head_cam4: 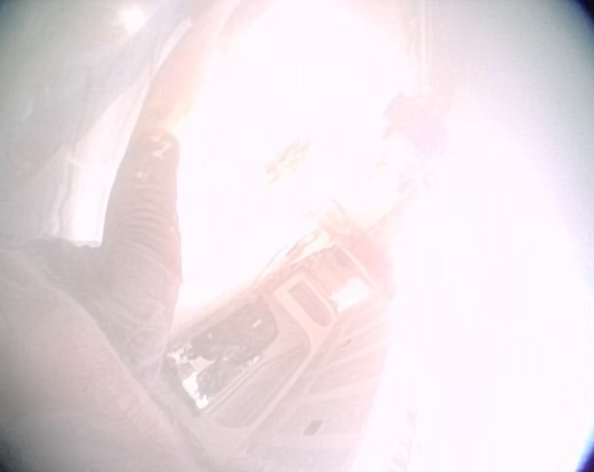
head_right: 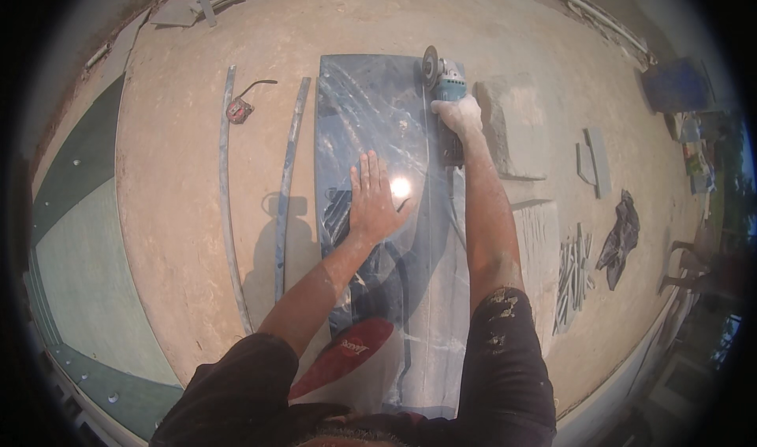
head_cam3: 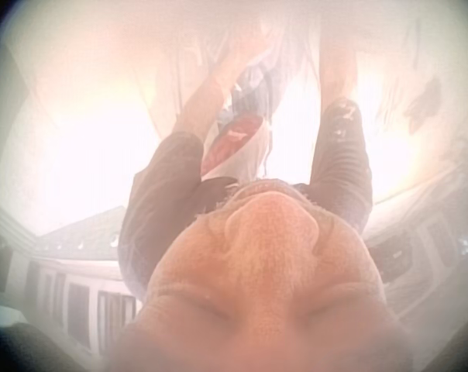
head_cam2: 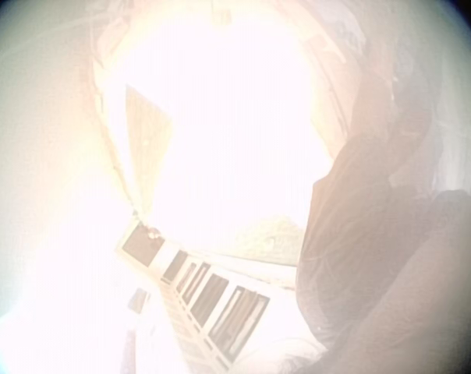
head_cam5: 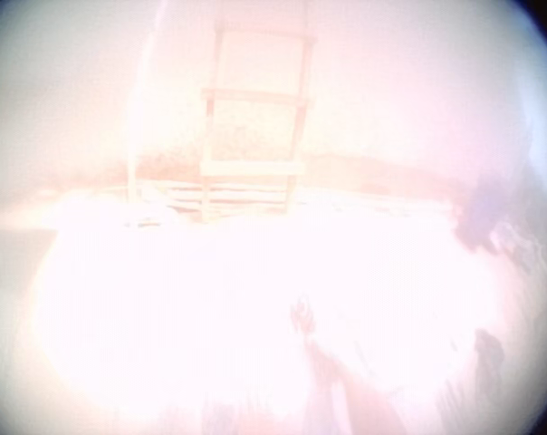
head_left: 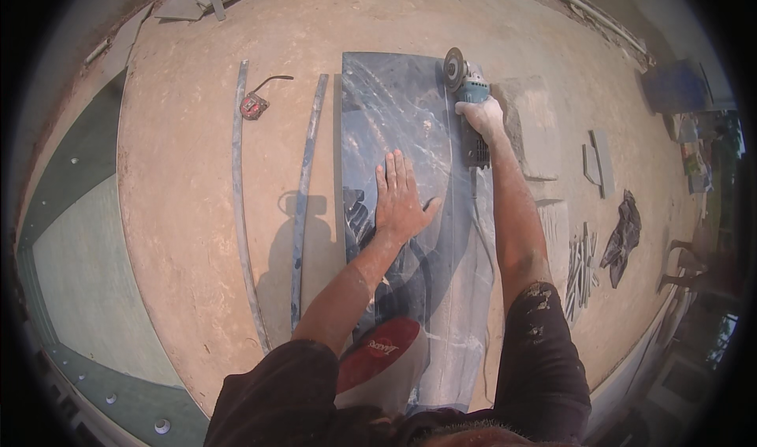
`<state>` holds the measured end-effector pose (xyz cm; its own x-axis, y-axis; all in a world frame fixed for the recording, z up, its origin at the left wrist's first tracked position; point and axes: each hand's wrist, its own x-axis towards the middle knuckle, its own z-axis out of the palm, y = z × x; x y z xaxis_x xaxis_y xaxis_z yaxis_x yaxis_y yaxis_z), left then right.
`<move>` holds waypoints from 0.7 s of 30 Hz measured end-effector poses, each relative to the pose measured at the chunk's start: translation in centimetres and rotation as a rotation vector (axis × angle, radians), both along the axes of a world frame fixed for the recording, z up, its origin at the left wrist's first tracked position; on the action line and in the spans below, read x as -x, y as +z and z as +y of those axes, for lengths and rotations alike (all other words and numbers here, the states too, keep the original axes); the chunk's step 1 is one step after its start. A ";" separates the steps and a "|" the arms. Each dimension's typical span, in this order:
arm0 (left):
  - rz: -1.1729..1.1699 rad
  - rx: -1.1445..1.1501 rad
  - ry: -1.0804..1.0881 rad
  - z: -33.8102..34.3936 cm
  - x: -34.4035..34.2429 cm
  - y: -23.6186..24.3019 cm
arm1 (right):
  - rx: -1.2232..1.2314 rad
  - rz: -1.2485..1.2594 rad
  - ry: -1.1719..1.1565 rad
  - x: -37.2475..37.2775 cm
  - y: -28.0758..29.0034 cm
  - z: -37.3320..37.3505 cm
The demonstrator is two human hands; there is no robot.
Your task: The person uses an angle grinder to cut a large stone tile on the ground, then picks up the cut piece and carries it across a construction site near a pool.
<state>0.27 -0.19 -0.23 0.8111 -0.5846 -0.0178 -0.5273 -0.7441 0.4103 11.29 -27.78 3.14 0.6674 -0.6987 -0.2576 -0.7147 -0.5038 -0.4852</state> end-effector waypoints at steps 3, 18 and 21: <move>0.003 0.001 -0.001 0.1 -0.1 0.0 | 0.000 -0.009 -0.003 -0.4 0.1 0.1; -0.017 0.089 0.003 0.0 0.0 -0.2 | 0.015 0.005 0.008 -2.1 0.5 -0.5; 0.011 0.085 -0.003 0.0 0.0 0.1 | 0.012 0.011 0.005 -2.4 0.5 -0.6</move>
<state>0.31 -0.20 -0.12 0.8095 -0.5867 0.0231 -0.5246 -0.7050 0.4772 13.68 -28.43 3.69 0.6681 -0.6983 -0.2569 -0.7175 -0.5133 -0.4709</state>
